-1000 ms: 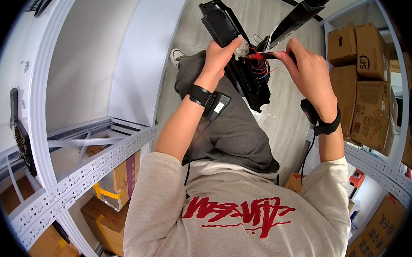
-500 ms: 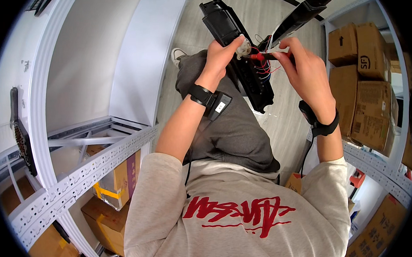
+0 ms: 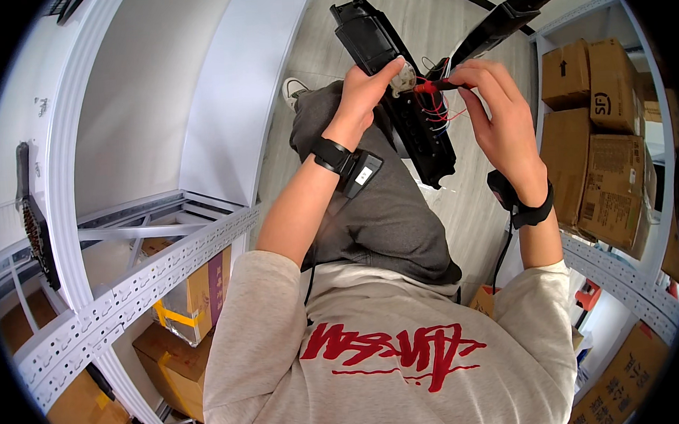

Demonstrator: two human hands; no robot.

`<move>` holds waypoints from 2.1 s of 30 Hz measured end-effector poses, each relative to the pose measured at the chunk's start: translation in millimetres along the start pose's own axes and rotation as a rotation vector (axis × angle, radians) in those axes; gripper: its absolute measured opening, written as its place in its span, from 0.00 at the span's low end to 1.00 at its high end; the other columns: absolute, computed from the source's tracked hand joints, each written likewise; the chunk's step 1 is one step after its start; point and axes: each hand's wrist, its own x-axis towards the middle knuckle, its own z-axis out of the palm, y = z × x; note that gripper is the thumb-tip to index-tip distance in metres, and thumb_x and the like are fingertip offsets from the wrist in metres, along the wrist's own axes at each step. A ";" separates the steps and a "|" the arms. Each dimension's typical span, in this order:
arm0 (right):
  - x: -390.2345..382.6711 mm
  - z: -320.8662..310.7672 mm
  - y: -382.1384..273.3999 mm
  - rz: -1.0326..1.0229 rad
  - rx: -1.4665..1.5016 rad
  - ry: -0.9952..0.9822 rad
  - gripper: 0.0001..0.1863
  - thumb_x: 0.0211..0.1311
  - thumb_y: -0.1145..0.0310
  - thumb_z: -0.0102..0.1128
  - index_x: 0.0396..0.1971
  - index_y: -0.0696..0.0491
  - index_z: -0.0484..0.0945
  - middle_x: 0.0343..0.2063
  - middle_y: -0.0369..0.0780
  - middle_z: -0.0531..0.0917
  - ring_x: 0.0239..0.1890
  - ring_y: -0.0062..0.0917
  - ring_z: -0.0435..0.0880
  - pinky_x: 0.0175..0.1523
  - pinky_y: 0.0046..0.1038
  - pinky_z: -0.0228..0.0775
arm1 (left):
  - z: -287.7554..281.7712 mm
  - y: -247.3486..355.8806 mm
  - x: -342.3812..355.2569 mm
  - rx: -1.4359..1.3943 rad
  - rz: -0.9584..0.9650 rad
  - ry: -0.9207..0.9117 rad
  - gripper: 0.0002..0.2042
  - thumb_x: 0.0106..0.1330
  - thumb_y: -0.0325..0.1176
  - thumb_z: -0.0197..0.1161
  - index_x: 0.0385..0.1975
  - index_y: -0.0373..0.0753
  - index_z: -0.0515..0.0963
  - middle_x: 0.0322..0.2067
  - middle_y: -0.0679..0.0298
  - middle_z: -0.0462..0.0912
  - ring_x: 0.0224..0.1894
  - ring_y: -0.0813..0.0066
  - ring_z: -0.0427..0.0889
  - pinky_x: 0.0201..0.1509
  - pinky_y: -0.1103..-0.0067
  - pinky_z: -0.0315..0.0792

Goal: The person uses a screwdriver to remove screws from a black electronic device mounted on a stand. They then open the casing and manipulate internal wires with the screwdriver.

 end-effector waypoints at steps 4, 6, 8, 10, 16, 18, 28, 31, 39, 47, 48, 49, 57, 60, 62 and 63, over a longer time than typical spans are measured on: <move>-4.1 2.3 -7.7 0.257 0.053 -0.070 0.11 0.55 0.76 0.62 0.38 0.55 0.75 0.31 0.41 0.76 0.32 0.30 0.80 0.34 0.27 0.72 | -1.2 -0.8 0.5 -0.020 -0.002 -0.003 0.13 0.61 0.38 0.64 0.40 0.35 0.77 0.35 0.66 0.82 0.34 0.78 0.81 0.32 0.81 0.74; -8.1 4.2 -7.1 0.358 -0.013 -0.117 0.12 0.54 0.76 0.63 0.39 0.54 0.74 0.31 0.41 0.76 0.31 0.29 0.79 0.34 0.27 0.72 | -1.1 -2.3 1.0 -0.007 0.005 -0.005 0.13 0.61 0.38 0.65 0.40 0.36 0.77 0.34 0.66 0.82 0.33 0.79 0.81 0.31 0.82 0.73; -10.5 6.6 -0.9 0.344 -0.105 -0.124 0.13 0.54 0.74 0.64 0.39 0.54 0.74 0.31 0.40 0.76 0.30 0.28 0.79 0.33 0.27 0.72 | 0.6 2.3 -0.9 0.035 0.003 0.002 0.13 0.61 0.38 0.65 0.40 0.36 0.77 0.34 0.67 0.82 0.32 0.80 0.81 0.29 0.82 0.72; -7.7 2.4 -1.1 0.283 0.039 -0.104 0.13 0.54 0.71 0.65 0.39 0.54 0.74 0.30 0.39 0.76 0.27 0.28 0.79 0.31 0.27 0.72 | 2.9 5.3 -3.7 0.047 -0.007 0.005 0.13 0.61 0.38 0.65 0.39 0.37 0.78 0.33 0.67 0.81 0.31 0.81 0.80 0.28 0.83 0.71; -4.4 2.4 -7.0 0.325 -0.045 -0.132 0.13 0.53 0.77 0.63 0.39 0.53 0.75 0.32 0.39 0.76 0.29 0.29 0.80 0.33 0.26 0.72 | 1.5 3.2 -1.6 0.025 -0.005 0.012 0.12 0.61 0.38 0.65 0.39 0.37 0.78 0.33 0.67 0.81 0.32 0.80 0.80 0.29 0.83 0.72; -6.2 3.1 -6.0 0.340 -0.023 -0.126 0.13 0.52 0.78 0.63 0.39 0.53 0.75 0.33 0.39 0.76 0.30 0.29 0.80 0.34 0.26 0.72 | 2.8 3.2 -1.4 0.018 -0.007 0.004 0.13 0.61 0.38 0.65 0.39 0.37 0.77 0.33 0.67 0.81 0.33 0.80 0.80 0.30 0.82 0.72; -5.9 6.2 -5.1 0.313 0.117 -0.061 0.14 0.52 0.80 0.62 0.39 0.53 0.75 0.33 0.39 0.77 0.32 0.29 0.80 0.34 0.26 0.73 | 1.2 2.4 -0.8 0.002 0.007 -0.006 0.15 0.61 0.37 0.65 0.43 0.36 0.75 0.37 0.66 0.80 0.36 0.78 0.80 0.36 0.79 0.75; -6.1 4.3 -2.2 0.244 0.116 -0.043 0.13 0.51 0.78 0.64 0.39 0.53 0.75 0.33 0.39 0.77 0.32 0.28 0.80 0.35 0.26 0.73 | 3.4 0.8 1.3 -0.015 0.115 0.002 0.17 0.60 0.36 0.66 0.45 0.36 0.73 0.39 0.65 0.79 0.39 0.77 0.79 0.39 0.79 0.75; -4.1 4.4 -8.9 0.284 0.094 -0.036 0.13 0.51 0.81 0.61 0.38 0.54 0.76 0.34 0.39 0.76 0.34 0.28 0.80 0.38 0.26 0.73 | 2.0 -2.5 4.4 0.069 0.252 0.046 0.34 0.57 0.34 0.69 0.58 0.34 0.54 0.47 0.61 0.70 0.49 0.74 0.71 0.53 0.77 0.68; -0.9 -2.1 -8.2 0.275 0.217 0.022 0.14 0.49 0.85 0.62 0.36 0.57 0.75 0.35 0.38 0.77 0.34 0.25 0.81 0.40 0.24 0.74 | 6.4 3.5 -3.9 0.124 0.445 0.146 0.46 0.66 0.38 0.59 0.68 0.40 0.26 0.66 0.49 0.51 0.65 0.61 0.58 0.67 0.73 0.53; -1.1 -4.0 -8.7 0.287 0.226 0.034 0.13 0.49 0.84 0.62 0.36 0.57 0.75 0.34 0.38 0.77 0.34 0.25 0.81 0.40 0.24 0.74 | 6.8 4.9 -4.0 0.184 0.472 0.166 0.44 0.67 0.37 0.57 0.68 0.40 0.27 0.67 0.49 0.49 0.67 0.60 0.55 0.68 0.73 0.51; -1.3 -6.0 -8.9 0.299 0.237 0.046 0.13 0.49 0.84 0.62 0.36 0.57 0.75 0.34 0.38 0.77 0.34 0.25 0.80 0.40 0.24 0.74 | 6.5 6.1 -4.2 0.245 0.499 0.187 0.42 0.68 0.37 0.55 0.69 0.41 0.28 0.68 0.49 0.47 0.68 0.60 0.53 0.69 0.72 0.50; 9.1 -1.6 2.2 0.185 0.143 0.258 0.10 0.51 0.82 0.62 0.34 0.57 0.76 0.33 0.38 0.78 0.34 0.25 0.80 0.40 0.23 0.73 | 4.4 9.0 -3.7 0.468 0.654 0.262 0.33 0.71 0.35 0.50 0.70 0.43 0.38 0.69 0.51 0.48 0.69 0.55 0.52 0.69 0.70 0.50; 15.3 8.8 11.0 0.182 0.125 0.269 0.09 0.51 0.80 0.63 0.34 0.56 0.76 0.33 0.38 0.78 0.34 0.26 0.80 0.39 0.24 0.73 | 6.1 11.7 -5.1 0.545 0.716 0.243 0.29 0.70 0.32 0.50 0.69 0.44 0.48 0.65 0.51 0.58 0.66 0.55 0.60 0.66 0.70 0.56; 19.1 18.7 14.5 0.176 0.146 0.287 0.09 0.52 0.79 0.63 0.34 0.55 0.77 0.34 0.38 0.78 0.34 0.27 0.80 0.39 0.24 0.73 | 5.8 9.8 -4.6 0.573 0.718 0.248 0.25 0.69 0.30 0.50 0.67 0.45 0.56 0.61 0.51 0.67 0.62 0.57 0.67 0.62 0.71 0.61; 22.0 20.8 13.4 0.174 0.144 0.279 0.09 0.52 0.79 0.63 0.34 0.55 0.77 0.34 0.38 0.79 0.34 0.27 0.80 0.40 0.24 0.73 | 4.9 9.3 -4.2 0.556 0.699 0.236 0.24 0.69 0.29 0.50 0.65 0.45 0.58 0.59 0.52 0.69 0.59 0.58 0.70 0.61 0.71 0.63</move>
